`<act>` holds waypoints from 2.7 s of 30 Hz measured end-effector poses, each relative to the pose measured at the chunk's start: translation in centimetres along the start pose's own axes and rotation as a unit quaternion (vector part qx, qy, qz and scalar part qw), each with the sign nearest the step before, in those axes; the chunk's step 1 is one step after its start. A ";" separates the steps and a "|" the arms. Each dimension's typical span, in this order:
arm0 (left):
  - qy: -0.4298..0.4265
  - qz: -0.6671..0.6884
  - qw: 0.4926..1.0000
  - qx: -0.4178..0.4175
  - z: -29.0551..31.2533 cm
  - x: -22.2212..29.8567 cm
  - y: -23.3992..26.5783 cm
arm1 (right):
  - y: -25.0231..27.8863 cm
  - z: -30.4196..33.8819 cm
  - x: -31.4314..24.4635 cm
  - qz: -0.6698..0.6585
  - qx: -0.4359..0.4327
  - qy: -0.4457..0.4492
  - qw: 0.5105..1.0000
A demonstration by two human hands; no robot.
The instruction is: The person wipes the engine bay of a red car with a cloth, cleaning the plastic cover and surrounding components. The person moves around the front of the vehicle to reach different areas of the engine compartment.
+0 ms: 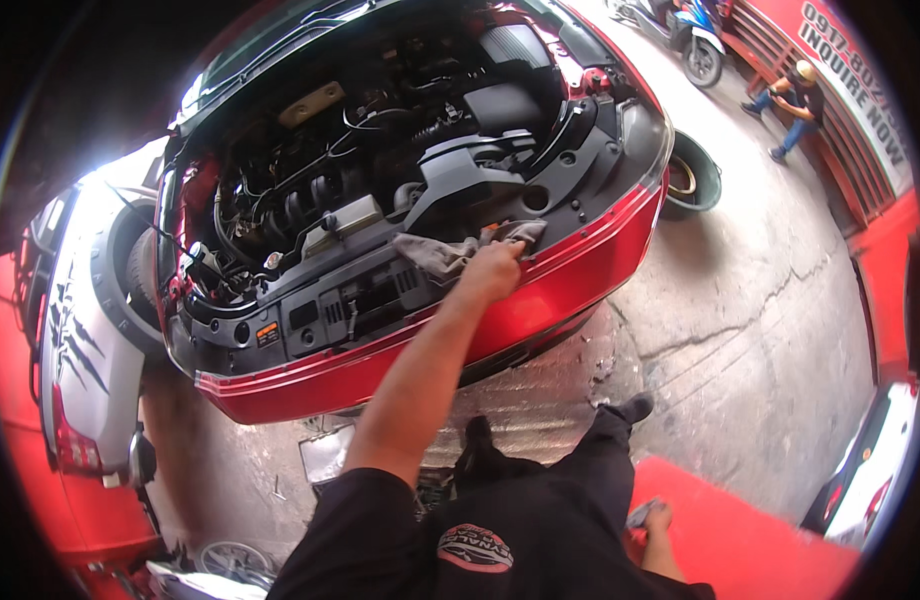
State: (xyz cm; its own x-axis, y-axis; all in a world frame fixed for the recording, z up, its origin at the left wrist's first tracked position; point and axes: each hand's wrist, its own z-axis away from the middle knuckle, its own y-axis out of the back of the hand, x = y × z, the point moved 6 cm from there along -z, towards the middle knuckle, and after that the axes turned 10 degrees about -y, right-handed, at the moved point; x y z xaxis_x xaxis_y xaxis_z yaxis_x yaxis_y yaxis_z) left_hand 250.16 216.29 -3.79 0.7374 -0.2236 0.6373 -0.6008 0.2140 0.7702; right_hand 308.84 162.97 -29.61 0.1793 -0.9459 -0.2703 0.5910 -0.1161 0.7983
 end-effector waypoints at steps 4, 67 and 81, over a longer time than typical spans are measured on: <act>0.043 -0.110 0.993 -0.030 4.3 -7.0 4.6 | -2.5 -5.3 3.4 0.044 -0.083 -0.008 0.996; 0.711 -0.203 0.543 0.397 -7.9 0.6 -3.5 | -5.8 11.6 -110.4 0.152 -0.349 0.891 0.246; 0.725 -0.245 0.548 0.338 -17.8 5.1 -5.4 | -6.3 11.6 -109.9 0.189 -0.353 0.883 0.244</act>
State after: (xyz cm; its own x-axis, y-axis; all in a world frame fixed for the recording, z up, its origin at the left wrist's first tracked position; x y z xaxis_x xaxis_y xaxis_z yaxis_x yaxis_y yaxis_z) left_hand 262.69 230.92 -5.12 0.0366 0.9986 0.0392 0.1624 -0.0447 0.9857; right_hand 276.29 264.16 1.32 0.0167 0.8300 -0.5575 0.1459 0.5496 0.8226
